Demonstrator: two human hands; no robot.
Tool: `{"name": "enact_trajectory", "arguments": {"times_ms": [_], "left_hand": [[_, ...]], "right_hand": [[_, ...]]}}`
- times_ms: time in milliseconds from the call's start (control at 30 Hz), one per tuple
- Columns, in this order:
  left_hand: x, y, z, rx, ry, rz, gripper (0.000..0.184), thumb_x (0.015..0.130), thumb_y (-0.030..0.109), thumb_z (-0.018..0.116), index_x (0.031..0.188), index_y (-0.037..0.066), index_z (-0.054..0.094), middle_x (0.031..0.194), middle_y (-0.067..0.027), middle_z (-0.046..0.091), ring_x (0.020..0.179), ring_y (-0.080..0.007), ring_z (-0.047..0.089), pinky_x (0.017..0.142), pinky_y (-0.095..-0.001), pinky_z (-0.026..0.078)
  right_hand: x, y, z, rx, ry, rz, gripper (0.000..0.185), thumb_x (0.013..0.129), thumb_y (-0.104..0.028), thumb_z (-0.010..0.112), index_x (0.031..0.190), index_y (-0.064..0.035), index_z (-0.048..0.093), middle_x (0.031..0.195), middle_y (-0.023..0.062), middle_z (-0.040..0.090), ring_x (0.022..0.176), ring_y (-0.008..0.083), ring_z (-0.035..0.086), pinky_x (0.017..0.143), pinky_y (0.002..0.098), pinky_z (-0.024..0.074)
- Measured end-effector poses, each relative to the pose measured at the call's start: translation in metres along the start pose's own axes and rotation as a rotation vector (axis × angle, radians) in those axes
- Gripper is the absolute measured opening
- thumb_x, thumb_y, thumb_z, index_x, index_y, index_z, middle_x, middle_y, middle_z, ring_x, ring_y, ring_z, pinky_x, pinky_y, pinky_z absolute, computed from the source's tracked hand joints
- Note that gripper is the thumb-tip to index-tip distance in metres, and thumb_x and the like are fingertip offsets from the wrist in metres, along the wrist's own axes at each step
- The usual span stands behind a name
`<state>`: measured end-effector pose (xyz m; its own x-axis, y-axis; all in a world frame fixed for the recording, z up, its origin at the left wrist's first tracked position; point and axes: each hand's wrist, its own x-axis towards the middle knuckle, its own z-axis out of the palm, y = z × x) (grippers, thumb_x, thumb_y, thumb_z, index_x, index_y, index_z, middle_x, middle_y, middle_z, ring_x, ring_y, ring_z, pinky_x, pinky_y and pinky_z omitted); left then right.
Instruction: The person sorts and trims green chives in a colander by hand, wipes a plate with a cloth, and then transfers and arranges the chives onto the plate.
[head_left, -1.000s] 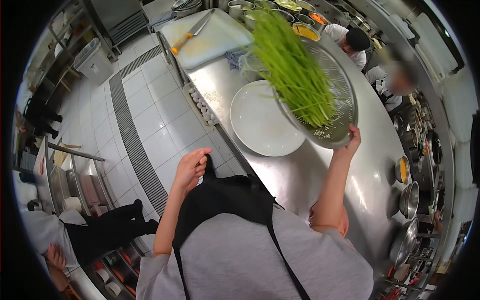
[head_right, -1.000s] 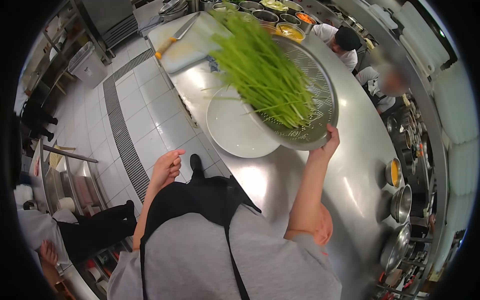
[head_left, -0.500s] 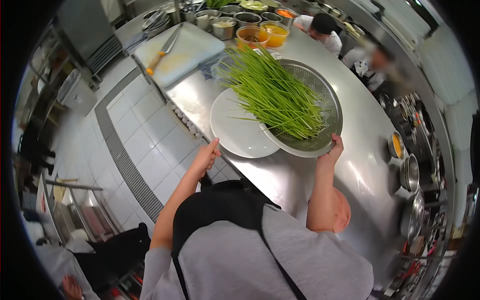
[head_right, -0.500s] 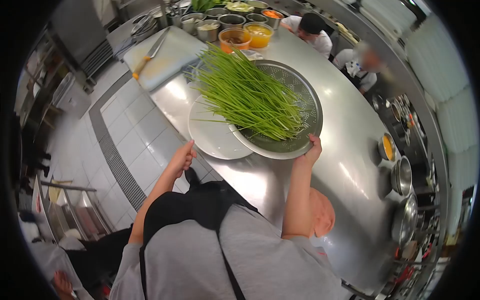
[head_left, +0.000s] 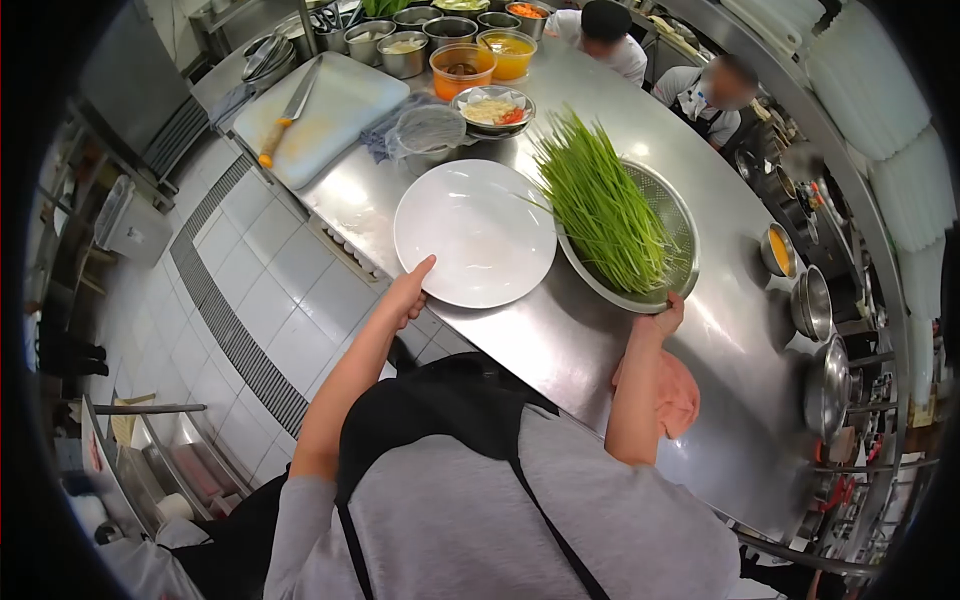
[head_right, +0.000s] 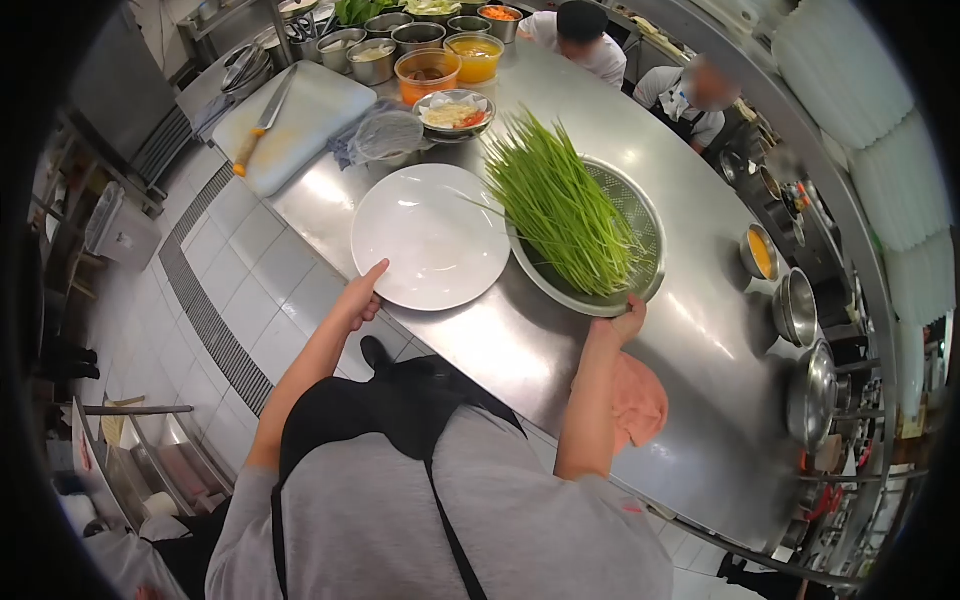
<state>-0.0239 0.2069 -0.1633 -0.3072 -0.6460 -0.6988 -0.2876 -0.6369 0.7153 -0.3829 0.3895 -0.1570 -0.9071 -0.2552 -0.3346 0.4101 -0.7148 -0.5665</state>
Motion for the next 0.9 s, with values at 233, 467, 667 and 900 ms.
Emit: {"name": "enact_trajectory", "arguments": {"times_ms": [233, 467, 667, 900], "left_hand": [[0.012, -0.023, 0.002, -0.128, -0.005, 0.134, 0.019, 0.088, 0.025, 0.053, 0.082, 0.007, 0.052, 0.055, 0.0043, 0.035, 0.042, -0.0059, 0.027, 0.036, -0.0236, 0.017], [-0.021, -0.043, -0.026, -0.235, -0.054, 0.147, 0.021, 0.087, 0.020, 0.051, 0.085, -0.001, 0.054, 0.055, 0.0021, 0.038, 0.042, -0.0063, 0.027, 0.036, -0.0249, 0.018], [-0.061, -0.066, -0.059, -0.281, -0.029, 0.138, 0.023, 0.089, 0.024, 0.050, 0.093, 0.002, 0.057, 0.057, 0.0053, 0.040, 0.044, -0.0035, 0.027, 0.038, -0.0210, 0.018], [-0.096, -0.087, -0.104, -0.318, 0.116, 0.173, 0.028, 0.087, 0.025, 0.052, 0.103, 0.002, 0.056, 0.061, 0.0031, 0.041, 0.045, -0.0059, 0.029, 0.038, -0.0233, 0.021]], "right_hand": [[-0.053, -0.016, -0.019, -0.457, 0.288, -0.188, 0.027, 0.089, -0.029, 0.054, 0.096, -0.0031, 0.051, 0.091, 0.0086, 0.055, 0.083, 0.0187, 0.055, 0.075, 0.0322, 0.0462], [-0.153, 0.050, -0.009, -0.840, -0.593, 0.368, 0.030, 0.091, -0.028, 0.053, 0.109, -0.0044, 0.049, 0.098, 0.0141, 0.055, 0.076, 0.0240, 0.061, 0.064, 0.0331, 0.0518], [-0.169, 0.106, 0.041, -0.652, -0.647, 1.007, 0.057, 0.091, -0.048, 0.042, 0.135, -0.0113, 0.036, 0.131, 0.0169, 0.043, 0.122, 0.0356, 0.041, 0.091, 0.0531, 0.0432], [-0.199, 0.163, 0.059, -0.961, -0.783, 1.063, 0.051, 0.078, -0.006, 0.054, 0.126, 0.0056, 0.039, 0.115, 0.0170, 0.054, 0.105, 0.0316, 0.056, 0.086, 0.0433, 0.0498]]}}
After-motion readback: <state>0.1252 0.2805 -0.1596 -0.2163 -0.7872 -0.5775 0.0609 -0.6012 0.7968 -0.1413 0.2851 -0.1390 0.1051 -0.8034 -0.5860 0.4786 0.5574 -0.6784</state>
